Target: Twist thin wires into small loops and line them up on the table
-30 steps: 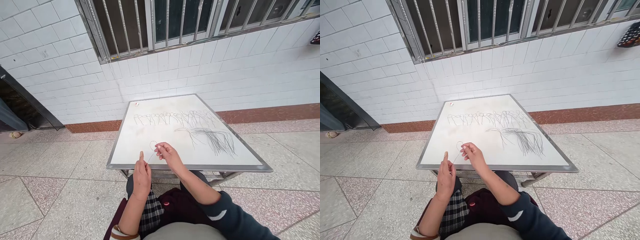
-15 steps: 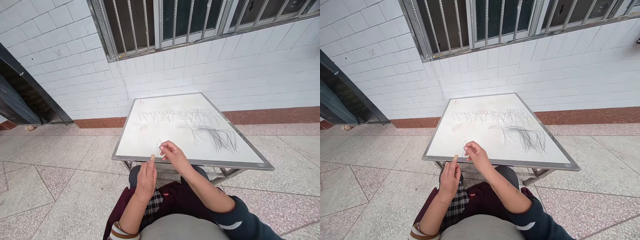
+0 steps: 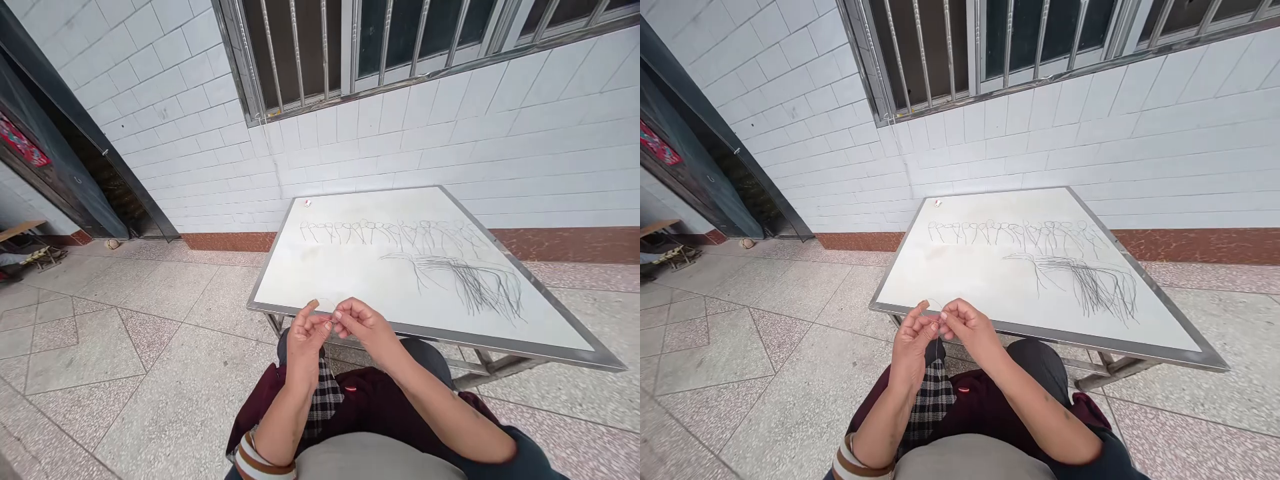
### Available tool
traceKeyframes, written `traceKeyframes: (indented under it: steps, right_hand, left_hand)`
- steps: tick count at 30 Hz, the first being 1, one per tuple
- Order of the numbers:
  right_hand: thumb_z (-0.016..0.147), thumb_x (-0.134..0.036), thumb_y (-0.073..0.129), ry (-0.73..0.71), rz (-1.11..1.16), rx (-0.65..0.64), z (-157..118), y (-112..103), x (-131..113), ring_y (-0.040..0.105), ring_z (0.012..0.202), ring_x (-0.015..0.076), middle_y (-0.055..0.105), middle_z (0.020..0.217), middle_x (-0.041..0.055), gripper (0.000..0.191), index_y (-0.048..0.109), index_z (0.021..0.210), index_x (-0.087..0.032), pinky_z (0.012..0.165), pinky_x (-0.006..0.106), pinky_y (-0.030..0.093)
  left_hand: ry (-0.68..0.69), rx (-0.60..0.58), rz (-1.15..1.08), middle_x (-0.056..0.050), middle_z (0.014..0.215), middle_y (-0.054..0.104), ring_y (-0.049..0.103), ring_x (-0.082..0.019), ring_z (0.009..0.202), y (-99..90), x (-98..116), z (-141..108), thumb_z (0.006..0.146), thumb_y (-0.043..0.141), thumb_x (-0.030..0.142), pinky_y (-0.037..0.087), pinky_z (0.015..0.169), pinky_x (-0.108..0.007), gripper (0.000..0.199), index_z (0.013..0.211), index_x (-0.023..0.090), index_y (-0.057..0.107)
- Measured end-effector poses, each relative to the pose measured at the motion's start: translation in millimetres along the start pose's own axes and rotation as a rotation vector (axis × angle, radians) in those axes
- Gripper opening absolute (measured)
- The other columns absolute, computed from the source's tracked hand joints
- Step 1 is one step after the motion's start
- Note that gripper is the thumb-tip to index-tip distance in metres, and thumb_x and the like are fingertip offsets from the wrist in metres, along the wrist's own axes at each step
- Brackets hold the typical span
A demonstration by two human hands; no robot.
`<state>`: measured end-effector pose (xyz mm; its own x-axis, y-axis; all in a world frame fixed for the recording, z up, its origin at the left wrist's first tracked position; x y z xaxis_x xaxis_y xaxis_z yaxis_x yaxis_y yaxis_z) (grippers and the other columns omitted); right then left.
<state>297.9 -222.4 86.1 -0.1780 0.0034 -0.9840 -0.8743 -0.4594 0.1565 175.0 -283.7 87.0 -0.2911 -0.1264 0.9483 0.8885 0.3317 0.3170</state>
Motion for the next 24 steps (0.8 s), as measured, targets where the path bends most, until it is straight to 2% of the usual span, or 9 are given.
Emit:
traceKeyframes:
  steps: [6, 12, 16, 19, 24]
  right_hand:
    - [0.079, -0.051, 0.063, 0.006, -0.046, -0.044, -9.9, 7.4, 1.4, 0.058, 0.062, 0.0135, 0.061, 0.065, -0.0009, 0.032, 0.058, 0.082, -0.019, 0.059, 0.027, 0.049]
    - [0.081, -0.049, 0.060, -0.022, -0.047, -0.010, -17.7, 12.0, -12.0, 0.055, 0.063, 0.0122, 0.056, 0.070, -0.0021, 0.030, 0.056, 0.088, -0.020, 0.054, 0.024, 0.045]
    - [0.083, -0.046, 0.057, -0.042, -0.018, 0.015, -18.8, 7.8, -14.3, 0.050, 0.061, 0.0101, 0.053, 0.077, -0.0020, 0.027, 0.054, 0.094, -0.021, 0.053, 0.023, 0.042]
    - [0.088, -0.043, 0.052, -0.073, -0.034, 0.009, -19.6, 4.1, -17.3, 0.048, 0.063, 0.0097, 0.052, 0.079, -0.0020, 0.022, 0.052, 0.092, -0.021, 0.058, 0.024, 0.043]
    - [0.092, -0.043, 0.046, -0.087, 0.001, -0.048, -20.6, 2.9, -21.6, 0.047, 0.063, 0.0106, 0.050, 0.072, -0.0031, 0.022, 0.050, 0.094, -0.022, 0.059, 0.024, 0.043]
  left_hand:
    - [0.027, 0.057, -0.092, 0.001, 0.077, 0.064, 0.059, -0.011, 0.075, -0.5, -3.4, -9.4, 0.074, 0.072, 0.025, 0.045, 0.075, -0.025, 0.041, 0.113, 0.019, 0.061]
    - [0.022, 0.025, -0.177, 0.002, 0.077, 0.062, 0.057, -0.009, 0.075, -0.1, 2.1, -12.5, 0.077, 0.070, 0.025, 0.043, 0.077, -0.024, 0.036, 0.111, 0.021, 0.063]
    - [0.009, -0.013, -0.209, 0.002, 0.075, 0.061, 0.057, -0.010, 0.074, 3.8, 5.4, -13.5, 0.076, 0.071, 0.025, 0.043, 0.078, -0.025, 0.030, 0.105, 0.020, 0.067]
    - [-0.048, -0.065, -0.213, 0.002, 0.076, 0.060, 0.058, -0.010, 0.074, 5.4, 8.0, -16.3, 0.079, 0.069, 0.026, 0.043, 0.078, -0.026, 0.026, 0.104, 0.020, 0.067]
    - [-0.123, -0.171, -0.193, 0.001, 0.082, 0.059, 0.058, -0.010, 0.074, 7.4, 12.8, -21.2, 0.084, 0.063, 0.025, 0.045, 0.074, -0.026, 0.024, 0.108, 0.021, 0.065]
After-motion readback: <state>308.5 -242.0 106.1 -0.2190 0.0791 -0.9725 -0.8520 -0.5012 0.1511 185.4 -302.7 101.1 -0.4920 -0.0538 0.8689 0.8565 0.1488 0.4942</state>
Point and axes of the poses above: each hand's wrist, its own z-axis towards the middle knuckle, its own y-axis out of the palm, x = y × z, the point moved 1 cm from there along z, towards the middle knuckle
